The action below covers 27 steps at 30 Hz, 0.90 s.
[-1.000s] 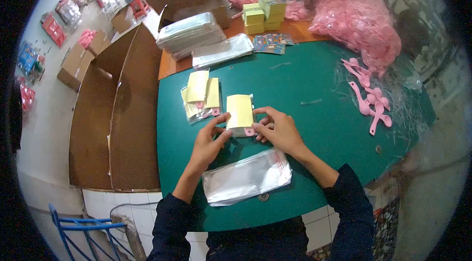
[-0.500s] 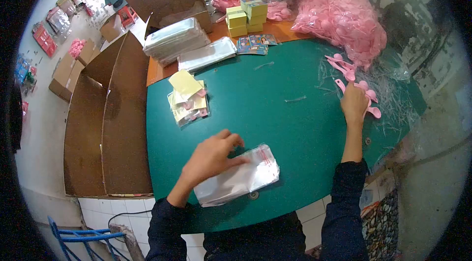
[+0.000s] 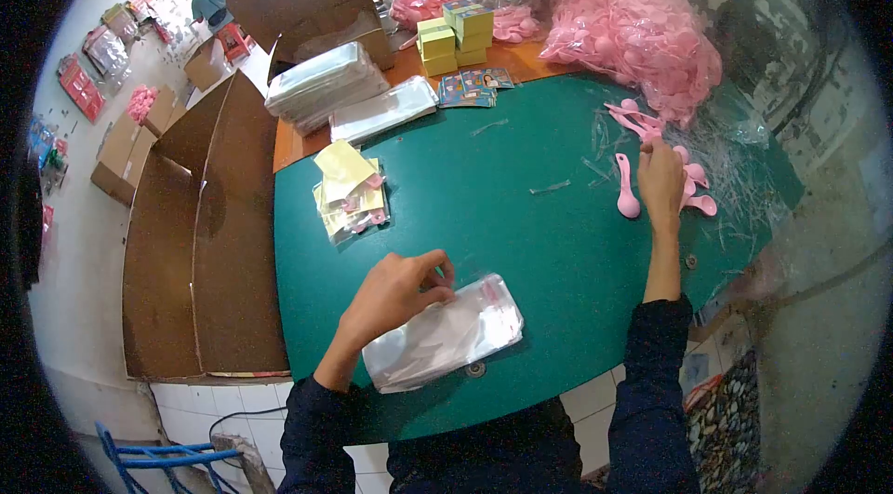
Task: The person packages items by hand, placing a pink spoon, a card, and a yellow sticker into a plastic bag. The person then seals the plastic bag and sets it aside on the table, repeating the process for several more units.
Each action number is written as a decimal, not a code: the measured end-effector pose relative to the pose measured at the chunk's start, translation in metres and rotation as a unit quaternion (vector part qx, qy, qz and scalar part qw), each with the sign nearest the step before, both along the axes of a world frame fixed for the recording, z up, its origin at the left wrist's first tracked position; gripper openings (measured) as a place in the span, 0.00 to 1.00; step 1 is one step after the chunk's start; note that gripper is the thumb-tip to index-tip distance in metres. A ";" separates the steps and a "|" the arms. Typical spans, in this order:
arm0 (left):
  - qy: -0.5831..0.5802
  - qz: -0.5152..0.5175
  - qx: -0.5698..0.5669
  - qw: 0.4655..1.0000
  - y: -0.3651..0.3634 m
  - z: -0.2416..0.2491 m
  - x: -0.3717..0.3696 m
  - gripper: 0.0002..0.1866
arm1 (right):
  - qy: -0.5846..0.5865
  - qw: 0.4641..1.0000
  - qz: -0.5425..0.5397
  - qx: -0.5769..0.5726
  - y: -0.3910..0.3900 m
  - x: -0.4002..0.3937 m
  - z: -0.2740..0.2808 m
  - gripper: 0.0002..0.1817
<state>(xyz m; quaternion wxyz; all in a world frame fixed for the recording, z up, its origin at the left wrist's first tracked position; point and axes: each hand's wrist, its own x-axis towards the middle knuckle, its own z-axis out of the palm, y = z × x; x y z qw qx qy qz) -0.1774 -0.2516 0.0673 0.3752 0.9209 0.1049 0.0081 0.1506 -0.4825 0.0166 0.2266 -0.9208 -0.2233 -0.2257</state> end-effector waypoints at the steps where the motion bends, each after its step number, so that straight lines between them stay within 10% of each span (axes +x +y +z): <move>1: -0.002 0.004 0.003 1.000 0.001 0.000 0.000 0.07 | 0.001 1.000 0.010 -0.013 0.005 -0.004 0.003 0.09; 8: -0.040 -0.052 0.017 0.998 0.008 0.007 -0.001 0.06 | 0.057 0.990 -0.047 -0.122 0.019 -0.009 0.006 0.11; 15: -0.015 -0.095 -0.312 0.945 0.022 -0.014 0.005 0.06 | -0.150 0.942 0.086 0.287 0.034 -0.060 0.063 0.09; 22: 0.016 -0.032 -0.474 0.880 0.028 -0.019 0.007 0.06 | 0.254 0.784 0.375 0.423 0.074 -0.125 0.066 0.17; 27: 0.019 -0.043 -0.487 0.872 0.030 -0.022 0.007 0.07 | 0.350 0.810 0.418 0.217 0.084 -0.153 0.059 0.14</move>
